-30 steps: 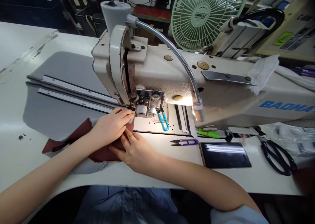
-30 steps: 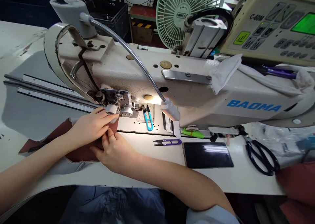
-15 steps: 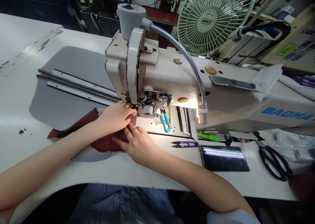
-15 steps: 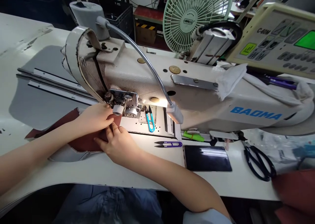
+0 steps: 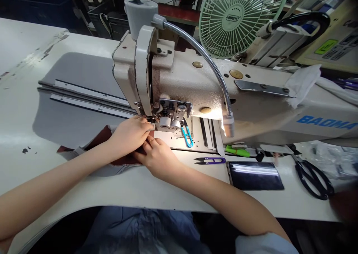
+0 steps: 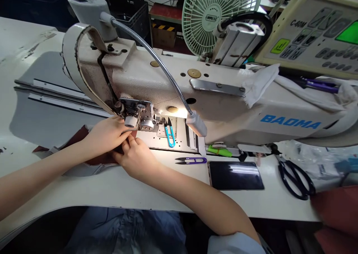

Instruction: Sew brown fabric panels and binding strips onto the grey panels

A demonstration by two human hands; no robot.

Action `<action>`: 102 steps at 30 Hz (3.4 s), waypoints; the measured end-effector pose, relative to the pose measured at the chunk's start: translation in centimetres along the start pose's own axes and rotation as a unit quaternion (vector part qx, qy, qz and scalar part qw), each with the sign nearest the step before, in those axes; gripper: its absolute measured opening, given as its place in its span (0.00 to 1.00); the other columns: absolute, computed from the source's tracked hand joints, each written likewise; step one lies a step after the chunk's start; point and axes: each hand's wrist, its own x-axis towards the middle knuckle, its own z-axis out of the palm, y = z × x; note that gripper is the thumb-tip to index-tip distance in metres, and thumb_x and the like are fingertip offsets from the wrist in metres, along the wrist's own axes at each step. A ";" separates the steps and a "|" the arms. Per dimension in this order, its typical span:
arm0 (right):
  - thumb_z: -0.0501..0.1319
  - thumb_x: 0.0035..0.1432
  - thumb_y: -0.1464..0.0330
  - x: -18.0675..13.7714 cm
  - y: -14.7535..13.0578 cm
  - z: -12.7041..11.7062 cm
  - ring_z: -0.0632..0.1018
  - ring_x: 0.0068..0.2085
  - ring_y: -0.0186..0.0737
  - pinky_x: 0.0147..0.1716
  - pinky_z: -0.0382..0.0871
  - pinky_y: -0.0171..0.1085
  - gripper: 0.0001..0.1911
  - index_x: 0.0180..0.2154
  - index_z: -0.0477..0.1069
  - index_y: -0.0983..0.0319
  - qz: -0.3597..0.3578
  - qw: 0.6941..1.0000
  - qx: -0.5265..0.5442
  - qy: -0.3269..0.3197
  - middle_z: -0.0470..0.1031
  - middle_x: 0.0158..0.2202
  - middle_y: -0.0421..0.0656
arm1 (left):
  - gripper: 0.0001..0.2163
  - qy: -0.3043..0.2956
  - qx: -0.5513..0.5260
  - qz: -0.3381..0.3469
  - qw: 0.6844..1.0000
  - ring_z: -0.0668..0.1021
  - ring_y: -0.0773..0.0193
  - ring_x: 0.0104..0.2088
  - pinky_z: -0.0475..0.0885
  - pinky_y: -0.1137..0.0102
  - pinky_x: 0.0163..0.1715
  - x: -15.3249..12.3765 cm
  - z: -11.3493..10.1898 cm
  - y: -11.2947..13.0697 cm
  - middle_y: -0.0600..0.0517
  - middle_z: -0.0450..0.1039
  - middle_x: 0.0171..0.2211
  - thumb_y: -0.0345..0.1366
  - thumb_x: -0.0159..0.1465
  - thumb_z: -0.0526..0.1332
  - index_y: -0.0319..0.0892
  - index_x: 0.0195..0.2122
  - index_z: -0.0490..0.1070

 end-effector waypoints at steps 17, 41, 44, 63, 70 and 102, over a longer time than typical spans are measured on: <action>0.55 0.68 0.67 -3.1 -3.2 -1.9 0.67 0.64 0.44 0.61 0.59 0.43 0.26 0.64 0.62 0.66 -0.018 0.963 0.262 -0.063 0.67 0.64 0.49 | 0.16 0.142 0.084 0.190 0.968 0.78 0.55 0.42 0.73 0.62 0.44 -7.4 -5.4 1.2 0.42 0.79 0.44 0.25 0.67 0.48 0.34 0.45 0.76; 0.50 0.73 0.61 -1.3 -2.3 2.0 0.70 0.60 0.48 0.61 0.62 0.48 0.21 0.58 0.68 0.68 0.023 0.997 0.048 0.058 0.71 0.61 0.51 | 0.18 0.128 -0.042 0.147 0.980 0.77 0.54 0.48 0.74 0.58 0.50 -6.2 1.5 -1.2 0.40 0.77 0.52 0.25 0.68 0.49 0.33 0.51 0.75; 0.51 0.72 0.64 -0.9 -3.0 1.8 0.68 0.61 0.52 0.59 0.65 0.50 0.22 0.58 0.67 0.73 0.036 0.998 0.007 0.058 0.67 0.62 0.57 | 0.17 0.115 -0.054 0.143 0.982 0.76 0.55 0.46 0.74 0.59 0.49 -5.5 1.4 -1.6 0.42 0.77 0.51 0.25 0.67 0.50 0.36 0.51 0.75; 0.49 0.72 0.67 0.9 -4.0 1.7 0.73 0.59 0.63 0.46 0.71 0.48 0.27 0.62 0.61 0.83 0.097 0.992 -0.071 0.037 0.65 0.61 0.70 | 0.15 0.077 -0.144 0.189 0.968 0.77 0.62 0.42 0.70 0.66 0.43 -1.5 1.6 -4.6 0.50 0.79 0.39 0.26 0.68 0.50 0.43 0.40 0.77; 0.49 0.72 0.65 1.5 -3.0 1.4 0.70 0.62 0.61 0.48 0.71 0.49 0.28 0.62 0.60 0.82 0.122 0.991 -0.050 0.013 0.62 0.63 0.70 | 0.16 0.030 -0.105 0.188 0.976 0.76 0.62 0.36 0.69 0.66 0.40 -0.1 0.8 -4.6 0.49 0.78 0.34 0.25 0.65 0.50 0.43 0.39 0.77; 0.51 0.71 0.62 2.9 -0.4 2.5 0.66 0.64 0.58 0.58 0.64 0.50 0.29 0.64 0.62 0.76 0.180 0.982 -0.045 0.036 0.65 0.64 0.62 | 0.11 0.138 -0.036 0.215 0.966 0.74 0.62 0.40 0.68 0.70 0.37 2.9 3.1 -6.3 0.49 0.75 0.32 0.21 0.64 0.54 0.38 0.33 0.74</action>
